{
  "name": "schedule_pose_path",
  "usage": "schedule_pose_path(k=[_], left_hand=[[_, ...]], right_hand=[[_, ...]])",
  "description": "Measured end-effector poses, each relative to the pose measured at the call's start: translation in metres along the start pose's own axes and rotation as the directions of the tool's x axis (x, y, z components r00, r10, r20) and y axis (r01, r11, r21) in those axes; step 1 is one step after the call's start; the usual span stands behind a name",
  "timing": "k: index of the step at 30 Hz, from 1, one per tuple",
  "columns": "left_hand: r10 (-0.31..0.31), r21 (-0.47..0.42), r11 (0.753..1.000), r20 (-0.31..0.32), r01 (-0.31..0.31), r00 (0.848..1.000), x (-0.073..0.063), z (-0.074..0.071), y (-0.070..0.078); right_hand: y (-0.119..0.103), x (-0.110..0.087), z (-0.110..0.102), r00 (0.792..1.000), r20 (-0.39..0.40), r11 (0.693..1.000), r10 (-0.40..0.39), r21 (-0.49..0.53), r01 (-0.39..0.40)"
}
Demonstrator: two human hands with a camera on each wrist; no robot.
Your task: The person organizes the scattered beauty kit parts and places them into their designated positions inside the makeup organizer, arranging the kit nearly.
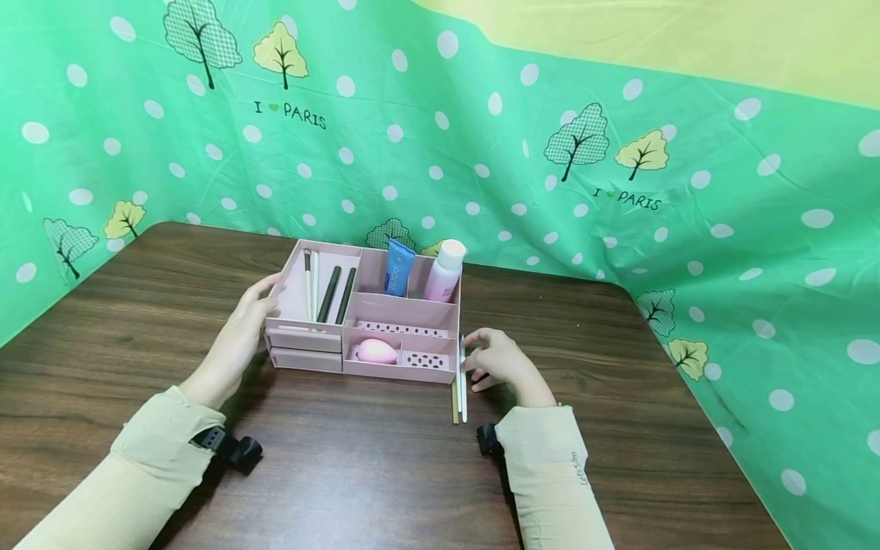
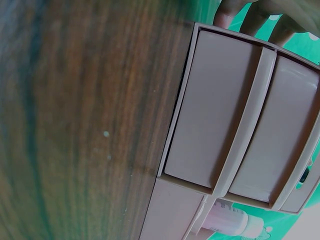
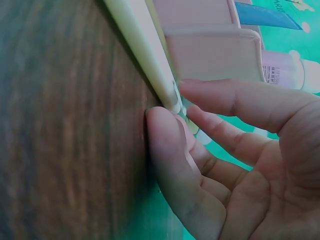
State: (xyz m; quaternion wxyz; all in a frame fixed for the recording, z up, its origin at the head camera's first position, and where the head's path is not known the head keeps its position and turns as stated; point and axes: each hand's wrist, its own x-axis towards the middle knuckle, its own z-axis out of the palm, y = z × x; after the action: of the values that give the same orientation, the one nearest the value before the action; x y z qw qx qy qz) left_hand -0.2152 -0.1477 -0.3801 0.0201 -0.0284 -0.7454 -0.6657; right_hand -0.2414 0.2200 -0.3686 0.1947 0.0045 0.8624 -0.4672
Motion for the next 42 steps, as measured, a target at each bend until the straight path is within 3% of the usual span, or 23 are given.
schedule_pose_path(k=[29,42], left_hand=[[-0.009,-0.015,1.000,0.002,0.009,1.000,0.0004,0.0001,-0.0005],[-0.008,0.000,1.000,0.002,0.008,1.000,0.0006,0.0000,-0.0012]], right_hand=[[-0.0034,0.0001,0.0049,0.999,-0.029,0.999,0.020,-0.039,-0.021],[-0.0059,-0.0007,0.0061,0.998,-0.052,0.990,0.044,-0.128,-0.050]])
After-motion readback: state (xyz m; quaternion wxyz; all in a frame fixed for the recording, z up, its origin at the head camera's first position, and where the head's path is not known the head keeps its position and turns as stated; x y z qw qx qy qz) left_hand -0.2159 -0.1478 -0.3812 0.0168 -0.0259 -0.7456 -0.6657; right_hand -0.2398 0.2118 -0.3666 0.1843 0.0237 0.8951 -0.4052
